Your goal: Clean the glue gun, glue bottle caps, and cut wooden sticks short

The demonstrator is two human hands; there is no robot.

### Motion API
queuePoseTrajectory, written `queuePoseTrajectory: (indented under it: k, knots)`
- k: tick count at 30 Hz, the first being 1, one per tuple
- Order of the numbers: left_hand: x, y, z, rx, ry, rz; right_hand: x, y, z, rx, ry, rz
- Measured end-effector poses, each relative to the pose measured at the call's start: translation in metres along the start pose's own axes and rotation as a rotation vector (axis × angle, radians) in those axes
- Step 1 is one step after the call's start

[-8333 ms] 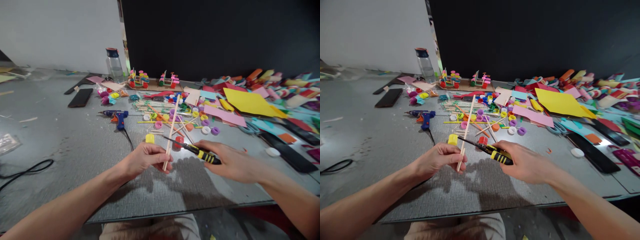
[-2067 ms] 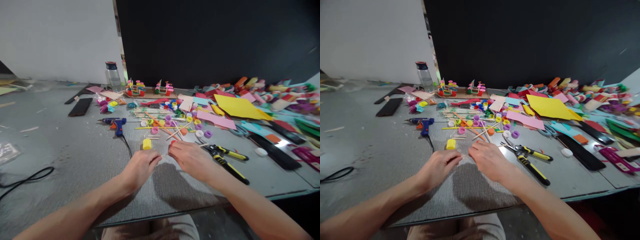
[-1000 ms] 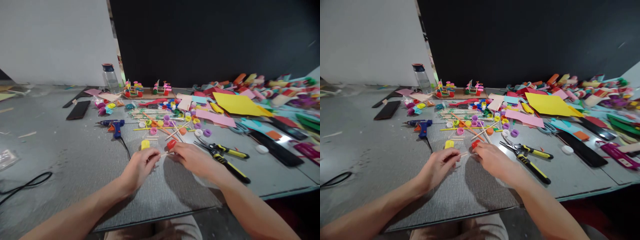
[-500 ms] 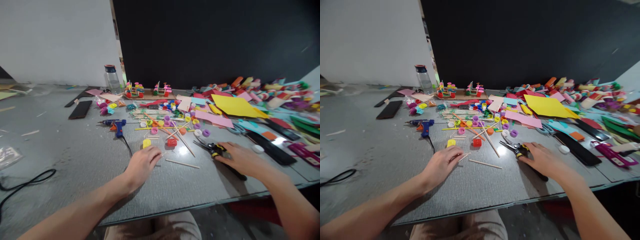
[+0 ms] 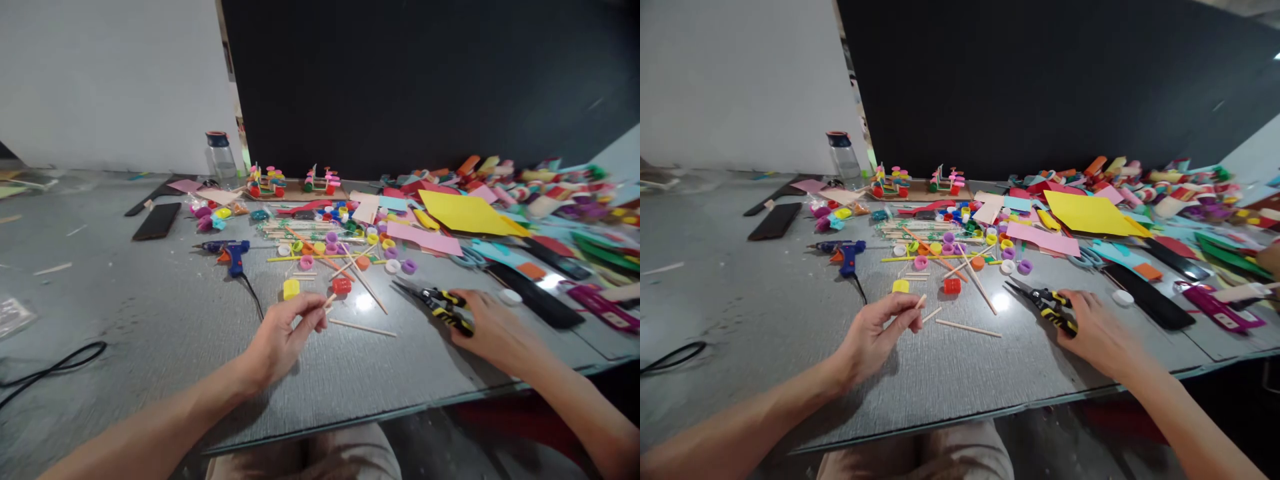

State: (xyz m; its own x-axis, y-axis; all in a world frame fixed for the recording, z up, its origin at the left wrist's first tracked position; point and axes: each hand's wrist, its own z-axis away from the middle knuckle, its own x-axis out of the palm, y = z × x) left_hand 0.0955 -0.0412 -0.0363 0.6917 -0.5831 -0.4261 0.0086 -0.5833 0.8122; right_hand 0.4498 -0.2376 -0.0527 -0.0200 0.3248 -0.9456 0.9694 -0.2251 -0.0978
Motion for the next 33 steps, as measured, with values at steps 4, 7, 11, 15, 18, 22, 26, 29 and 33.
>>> queuePoseTrajectory:
  k: [4,7,11,15,18,22,26,29,33]
  knots:
    - [0.002,0.006,0.006,-0.003,-0.023,0.122,-0.014,-0.038,0.005,-0.026,-0.009,-0.114]
    - [0.001,0.012,0.009,-0.058,-0.038,0.087,-0.023,-0.083,0.003,-0.116,-0.030,-0.319]
    - [-0.002,0.018,0.008,-0.039,-0.044,0.072,-0.023,-0.131,-0.007,-0.256,-0.083,-0.488]
    - [-0.002,0.019,0.004,0.025,-0.004,0.113,-0.019,-0.150,-0.016,-0.331,-0.126,-0.562]
    - [-0.001,0.016,0.002,0.086,0.018,0.140,-0.021,-0.153,-0.018,-0.353,-0.141,-0.533]
    - [0.000,0.014,0.004,0.143,0.065,0.127,-0.025,-0.153,-0.019,-0.369,-0.155,-0.457]
    - [-0.001,0.014,0.004,0.170,0.079,0.087,-0.028,-0.155,-0.018,-0.359,-0.147,-0.416]
    - [-0.002,0.015,0.002,0.207,0.096,0.069,-0.027,-0.156,-0.018,-0.366,-0.152,-0.417]
    - [-0.002,0.016,0.001,0.242,0.100,0.067,-0.026,-0.156,-0.018,-0.393,-0.156,-0.445]
